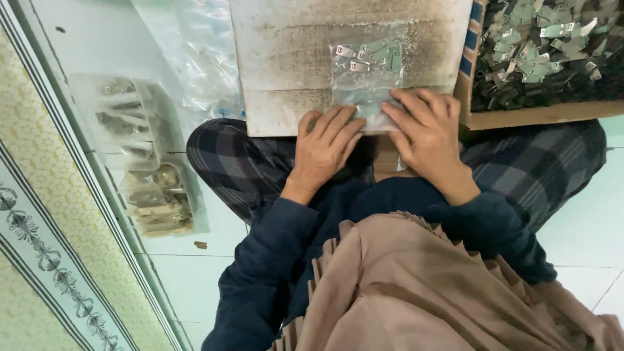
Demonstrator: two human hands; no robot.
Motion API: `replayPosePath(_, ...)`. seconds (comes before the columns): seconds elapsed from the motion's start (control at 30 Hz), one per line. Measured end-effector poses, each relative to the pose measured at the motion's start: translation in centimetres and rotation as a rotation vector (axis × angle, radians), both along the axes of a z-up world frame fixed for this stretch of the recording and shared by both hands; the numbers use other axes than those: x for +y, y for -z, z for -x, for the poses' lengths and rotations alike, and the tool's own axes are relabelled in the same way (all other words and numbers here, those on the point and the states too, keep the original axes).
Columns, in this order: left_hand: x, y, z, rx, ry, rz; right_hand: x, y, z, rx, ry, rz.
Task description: The person sits on the floor and packs small metallic components from a cardboard box into clear plastic bags. They use a tape dispenser to seal the bags and place the finished packages on the floor.
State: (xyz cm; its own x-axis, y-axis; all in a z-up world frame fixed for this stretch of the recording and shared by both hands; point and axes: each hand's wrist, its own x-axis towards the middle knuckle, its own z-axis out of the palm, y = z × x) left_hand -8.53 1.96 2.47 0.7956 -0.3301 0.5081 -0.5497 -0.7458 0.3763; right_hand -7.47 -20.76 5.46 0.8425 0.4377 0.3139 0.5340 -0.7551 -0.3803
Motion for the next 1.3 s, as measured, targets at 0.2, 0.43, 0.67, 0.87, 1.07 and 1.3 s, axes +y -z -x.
replayPosePath(0.2,1.5,-0.5,-1.6,0.180,0.007,0.247,-1.0,1.0,-0.6,0.213,0.087,-0.285)
replayPosePath(0.43,0.3,-2.3,-3.4,0.372,-0.169,0.403,-0.3,1.1,-1.7,0.249,0.245,-0.338)
replayPosePath(0.67,-1.1,-2.2,-3.2,0.464,-0.334,0.199,1.2,0.3,-2.3,0.242,0.360,-0.216)
replayPosePath(0.87,0.6,-1.2,-3.3,0.111,-0.037,0.001,1.5,-0.4,-2.7,-0.020,0.253,-0.029)
replayPosePath(1.07,2.7,-2.9,-4.1,0.177,0.153,-0.150,1.0,-0.9,-2.9,-0.139,0.118,0.001)
replayPosePath(1.3,3.2,-3.0,-4.6,0.067,0.175,-0.236,-0.5,-1.2,-2.5,-0.094,0.021,0.103)
